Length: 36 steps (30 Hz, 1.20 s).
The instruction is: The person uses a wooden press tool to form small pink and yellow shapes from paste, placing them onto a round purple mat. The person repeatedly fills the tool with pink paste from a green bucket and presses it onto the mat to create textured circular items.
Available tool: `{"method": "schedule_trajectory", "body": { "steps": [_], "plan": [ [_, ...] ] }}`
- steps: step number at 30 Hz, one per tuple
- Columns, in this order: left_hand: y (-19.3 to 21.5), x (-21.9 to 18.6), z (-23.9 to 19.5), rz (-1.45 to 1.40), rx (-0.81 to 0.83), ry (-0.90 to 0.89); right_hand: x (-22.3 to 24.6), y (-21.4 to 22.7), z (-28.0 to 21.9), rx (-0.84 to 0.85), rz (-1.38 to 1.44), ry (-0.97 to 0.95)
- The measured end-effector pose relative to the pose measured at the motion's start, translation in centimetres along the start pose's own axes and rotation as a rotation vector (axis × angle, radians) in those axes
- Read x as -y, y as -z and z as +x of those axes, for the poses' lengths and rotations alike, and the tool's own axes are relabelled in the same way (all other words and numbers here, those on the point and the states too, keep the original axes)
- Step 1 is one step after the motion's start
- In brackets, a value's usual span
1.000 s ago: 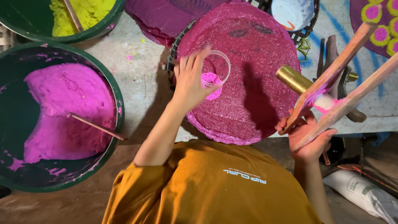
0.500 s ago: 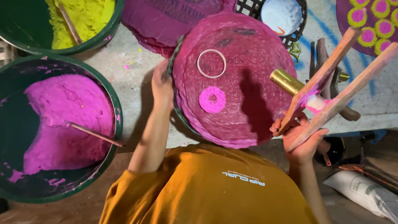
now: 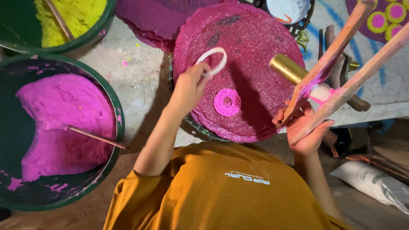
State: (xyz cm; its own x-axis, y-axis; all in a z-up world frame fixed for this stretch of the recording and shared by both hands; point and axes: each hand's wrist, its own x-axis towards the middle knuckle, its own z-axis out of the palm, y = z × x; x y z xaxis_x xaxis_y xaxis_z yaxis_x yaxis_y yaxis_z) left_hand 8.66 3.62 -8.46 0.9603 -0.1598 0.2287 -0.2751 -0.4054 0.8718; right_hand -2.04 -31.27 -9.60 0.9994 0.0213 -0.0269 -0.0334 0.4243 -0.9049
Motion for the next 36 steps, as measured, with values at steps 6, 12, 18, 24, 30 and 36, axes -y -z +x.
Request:
{"method": "schedule_trajectory", "body": {
  "steps": [6,12,18,24,30,36],
  "plan": [
    [0.4,2.2,0.0,-0.086,-0.013,0.263,-0.3,-0.2,-0.4,-0.045,-0.013,-0.019],
    [-1.4,4.2,-0.8,0.203,-0.142,0.093,-0.4,0.2,-0.4,0.025,-0.057,-0.057],
    [0.1,2.2,0.5,0.11,-0.285,0.01,1.3,-0.4,3.2,0.289,-0.362,-0.234],
    [0.9,-0.3,4.6,-1.765,0.168,0.009,5.7,-5.9,9.7,0.602,-0.489,-0.877],
    [0.1,0.5,6.5,-2.005,-0.037,-0.217,9.5,-12.2,15.0,0.591,-1.239,-0.921],
    [2.2,4.0,6.6,-1.96,-0.129,-0.332,7.2,-15.3,16.0,0.674,-1.406,-0.681]
  ]
}}
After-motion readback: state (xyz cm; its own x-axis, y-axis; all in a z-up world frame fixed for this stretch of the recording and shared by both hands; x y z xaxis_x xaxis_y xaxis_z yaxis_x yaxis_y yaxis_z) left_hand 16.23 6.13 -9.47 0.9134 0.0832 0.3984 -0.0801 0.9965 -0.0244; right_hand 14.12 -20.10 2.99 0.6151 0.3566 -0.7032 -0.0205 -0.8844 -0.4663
